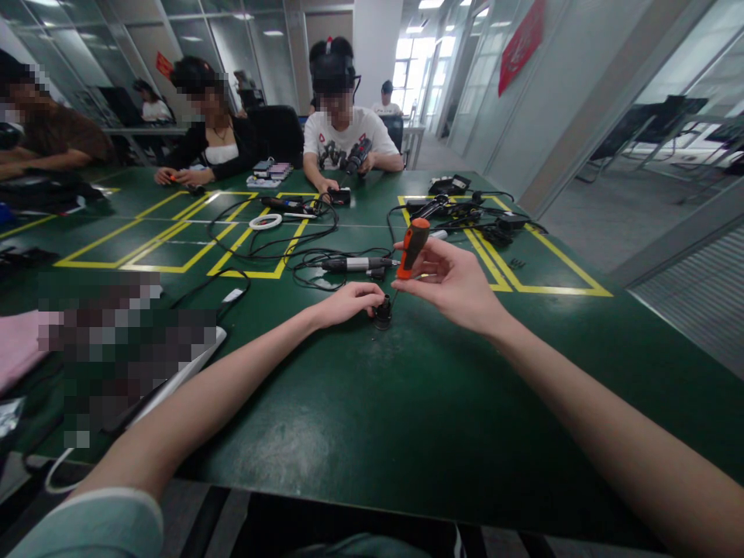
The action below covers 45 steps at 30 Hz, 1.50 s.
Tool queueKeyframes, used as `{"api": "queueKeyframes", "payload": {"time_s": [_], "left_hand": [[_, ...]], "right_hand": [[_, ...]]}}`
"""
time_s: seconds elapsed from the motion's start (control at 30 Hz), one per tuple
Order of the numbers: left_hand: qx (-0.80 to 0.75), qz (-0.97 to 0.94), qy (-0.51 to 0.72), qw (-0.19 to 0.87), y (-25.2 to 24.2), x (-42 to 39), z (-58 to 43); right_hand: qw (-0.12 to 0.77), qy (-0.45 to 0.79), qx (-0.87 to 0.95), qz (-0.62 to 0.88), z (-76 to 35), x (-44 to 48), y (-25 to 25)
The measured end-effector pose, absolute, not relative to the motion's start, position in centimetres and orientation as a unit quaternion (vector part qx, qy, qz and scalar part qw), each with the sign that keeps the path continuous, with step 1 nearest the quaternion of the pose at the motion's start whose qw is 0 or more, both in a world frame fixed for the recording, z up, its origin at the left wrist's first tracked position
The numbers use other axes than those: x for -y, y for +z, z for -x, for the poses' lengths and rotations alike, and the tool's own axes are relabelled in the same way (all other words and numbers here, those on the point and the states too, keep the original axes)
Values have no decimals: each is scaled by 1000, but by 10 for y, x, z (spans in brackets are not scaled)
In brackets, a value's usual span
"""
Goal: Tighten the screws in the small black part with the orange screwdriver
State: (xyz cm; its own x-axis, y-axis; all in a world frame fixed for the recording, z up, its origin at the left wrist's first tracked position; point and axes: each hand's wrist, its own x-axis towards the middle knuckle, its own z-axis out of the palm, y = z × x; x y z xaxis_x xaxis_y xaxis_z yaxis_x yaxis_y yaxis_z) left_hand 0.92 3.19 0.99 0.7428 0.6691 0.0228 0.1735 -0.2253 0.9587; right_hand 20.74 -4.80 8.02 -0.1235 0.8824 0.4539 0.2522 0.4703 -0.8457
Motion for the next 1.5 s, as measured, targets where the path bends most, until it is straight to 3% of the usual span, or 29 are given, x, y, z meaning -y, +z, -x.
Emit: {"api": "queueKeyframes", "payload": {"time_s": [1.5], "left_hand": [[-285, -744, 222, 561, 10, -31, -10]], "right_hand": [[517, 316, 694, 389, -205, 48, 78]]}}
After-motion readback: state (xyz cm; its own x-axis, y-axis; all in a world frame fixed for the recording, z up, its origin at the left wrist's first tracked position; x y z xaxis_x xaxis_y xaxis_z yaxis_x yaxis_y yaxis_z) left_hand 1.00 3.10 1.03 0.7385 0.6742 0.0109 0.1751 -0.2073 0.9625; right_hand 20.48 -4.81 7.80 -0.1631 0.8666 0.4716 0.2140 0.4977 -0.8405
